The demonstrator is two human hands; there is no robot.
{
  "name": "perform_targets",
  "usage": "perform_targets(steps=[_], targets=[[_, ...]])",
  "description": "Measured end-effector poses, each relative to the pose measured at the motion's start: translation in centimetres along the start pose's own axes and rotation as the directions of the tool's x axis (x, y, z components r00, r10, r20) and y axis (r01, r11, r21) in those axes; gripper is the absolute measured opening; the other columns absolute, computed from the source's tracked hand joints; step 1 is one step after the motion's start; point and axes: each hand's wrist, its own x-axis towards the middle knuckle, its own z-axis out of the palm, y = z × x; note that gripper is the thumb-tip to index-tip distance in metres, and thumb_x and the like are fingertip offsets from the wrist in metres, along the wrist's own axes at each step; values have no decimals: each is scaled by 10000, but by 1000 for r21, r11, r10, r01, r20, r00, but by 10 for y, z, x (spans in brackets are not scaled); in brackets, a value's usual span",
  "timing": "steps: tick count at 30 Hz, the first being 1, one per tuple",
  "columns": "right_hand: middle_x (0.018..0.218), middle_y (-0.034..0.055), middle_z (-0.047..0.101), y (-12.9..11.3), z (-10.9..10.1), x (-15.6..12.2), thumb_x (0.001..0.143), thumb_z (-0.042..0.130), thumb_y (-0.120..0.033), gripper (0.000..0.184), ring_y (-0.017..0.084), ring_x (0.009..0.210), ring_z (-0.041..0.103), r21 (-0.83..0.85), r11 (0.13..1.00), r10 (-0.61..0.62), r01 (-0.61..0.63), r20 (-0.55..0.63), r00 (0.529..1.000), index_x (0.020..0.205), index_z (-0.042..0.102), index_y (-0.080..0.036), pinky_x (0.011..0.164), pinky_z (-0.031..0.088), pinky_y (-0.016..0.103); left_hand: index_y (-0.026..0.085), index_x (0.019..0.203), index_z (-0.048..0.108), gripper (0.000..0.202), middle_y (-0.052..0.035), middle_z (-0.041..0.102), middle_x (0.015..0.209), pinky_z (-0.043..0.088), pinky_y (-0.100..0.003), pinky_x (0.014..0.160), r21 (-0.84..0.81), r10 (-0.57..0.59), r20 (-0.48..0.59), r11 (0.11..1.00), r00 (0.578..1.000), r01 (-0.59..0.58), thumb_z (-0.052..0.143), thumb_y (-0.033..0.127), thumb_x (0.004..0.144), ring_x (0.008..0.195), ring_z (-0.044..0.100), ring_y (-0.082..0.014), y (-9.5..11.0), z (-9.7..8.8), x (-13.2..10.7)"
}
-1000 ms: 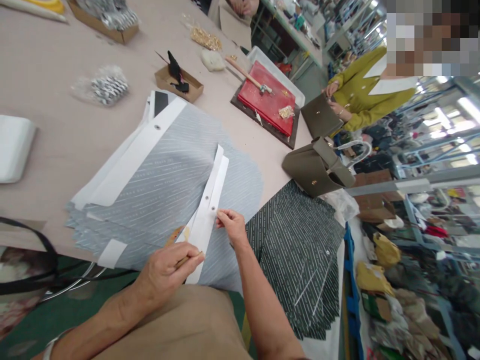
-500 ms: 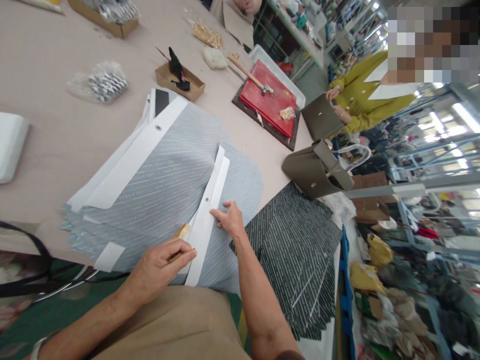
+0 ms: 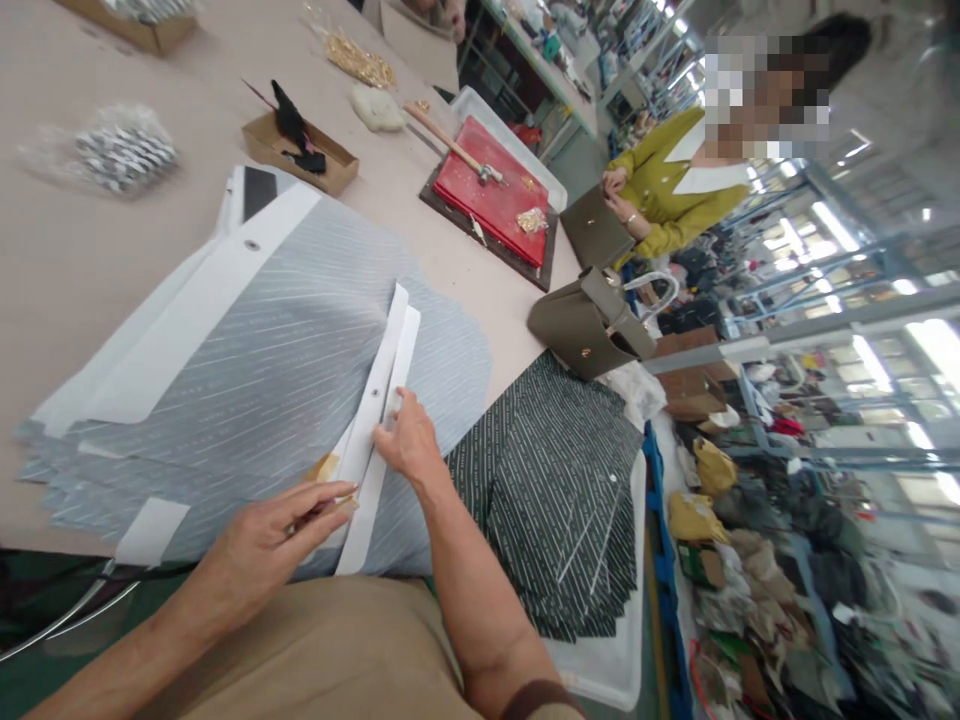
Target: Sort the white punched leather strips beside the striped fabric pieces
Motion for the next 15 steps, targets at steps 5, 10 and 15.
perform_targets(steps=[5,10,15], targets=[[899,63,702,23,-28,-11,736,522,-75,633,248,874,675,-5,997,79,-81,-133,988,1363,464,-150,859,518,367,305,813,770,375,26,789,829,562,-216,666,7,90,28,996,996,-90,586,631,831,740,735,-193,8,9,3],[812,40,697,86,-98,-54,757,472,-161,497,201,770,659,51,988,154,-147,-419,895,1238,592,-122,831,505,315,270,738,712,382,41,741,724,523,-209,624,10,108,60,994,992,-108,555,596,861,667,689,-160,17,18,3],[851,85,726,167,-181,-114,749,471,-249,496,238,815,674,29,920,336,-391,-574,747,1189,646,-101,857,495,359,231,676,618,397,52,597,575,438,-204,508,39,158,95,986,983,-162,490,517,918,529,570,-120,20,29,4]])
